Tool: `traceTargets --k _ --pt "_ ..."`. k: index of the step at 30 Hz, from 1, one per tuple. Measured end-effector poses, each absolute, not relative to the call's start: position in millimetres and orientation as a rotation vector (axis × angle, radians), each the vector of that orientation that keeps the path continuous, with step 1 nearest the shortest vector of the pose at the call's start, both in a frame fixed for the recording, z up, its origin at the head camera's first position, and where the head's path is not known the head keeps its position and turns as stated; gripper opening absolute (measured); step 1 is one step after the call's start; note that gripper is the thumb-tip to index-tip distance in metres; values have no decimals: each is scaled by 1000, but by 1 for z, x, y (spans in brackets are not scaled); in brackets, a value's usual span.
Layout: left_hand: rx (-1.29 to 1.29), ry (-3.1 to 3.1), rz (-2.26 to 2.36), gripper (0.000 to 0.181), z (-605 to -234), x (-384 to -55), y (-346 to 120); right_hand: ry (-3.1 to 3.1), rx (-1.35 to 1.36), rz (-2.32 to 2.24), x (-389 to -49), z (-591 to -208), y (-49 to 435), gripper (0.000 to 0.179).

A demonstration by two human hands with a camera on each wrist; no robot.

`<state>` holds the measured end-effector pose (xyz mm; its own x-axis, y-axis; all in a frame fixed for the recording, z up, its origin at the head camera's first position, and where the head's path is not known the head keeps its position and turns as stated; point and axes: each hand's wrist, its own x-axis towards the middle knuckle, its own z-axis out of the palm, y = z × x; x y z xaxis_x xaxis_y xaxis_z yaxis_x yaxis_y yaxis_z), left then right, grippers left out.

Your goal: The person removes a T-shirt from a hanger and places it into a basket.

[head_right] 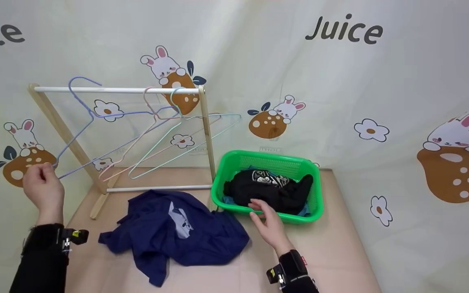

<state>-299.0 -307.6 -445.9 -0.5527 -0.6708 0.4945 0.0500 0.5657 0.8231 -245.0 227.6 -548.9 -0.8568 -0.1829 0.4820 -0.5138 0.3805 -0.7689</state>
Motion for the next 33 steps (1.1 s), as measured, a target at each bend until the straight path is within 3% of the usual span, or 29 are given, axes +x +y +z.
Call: traceTargets --k 15,18,24,33 --pt "363 -2006 -1007 25 -450 -310 -299 -2474 782 1353 -261 -601 199 44" --pt "404 -2065 -1056 38 -455 -308 -299 -2549 823 1269 -260 -606 190 50" --pt "549 -2208 -1140 80 -474 -303 -301 -2682 892 1138 -258 -615 172 65" --pt "630 -2475 -1023 99 -520 -288 -299 -2906 920 1052 -250 -626 141 98"
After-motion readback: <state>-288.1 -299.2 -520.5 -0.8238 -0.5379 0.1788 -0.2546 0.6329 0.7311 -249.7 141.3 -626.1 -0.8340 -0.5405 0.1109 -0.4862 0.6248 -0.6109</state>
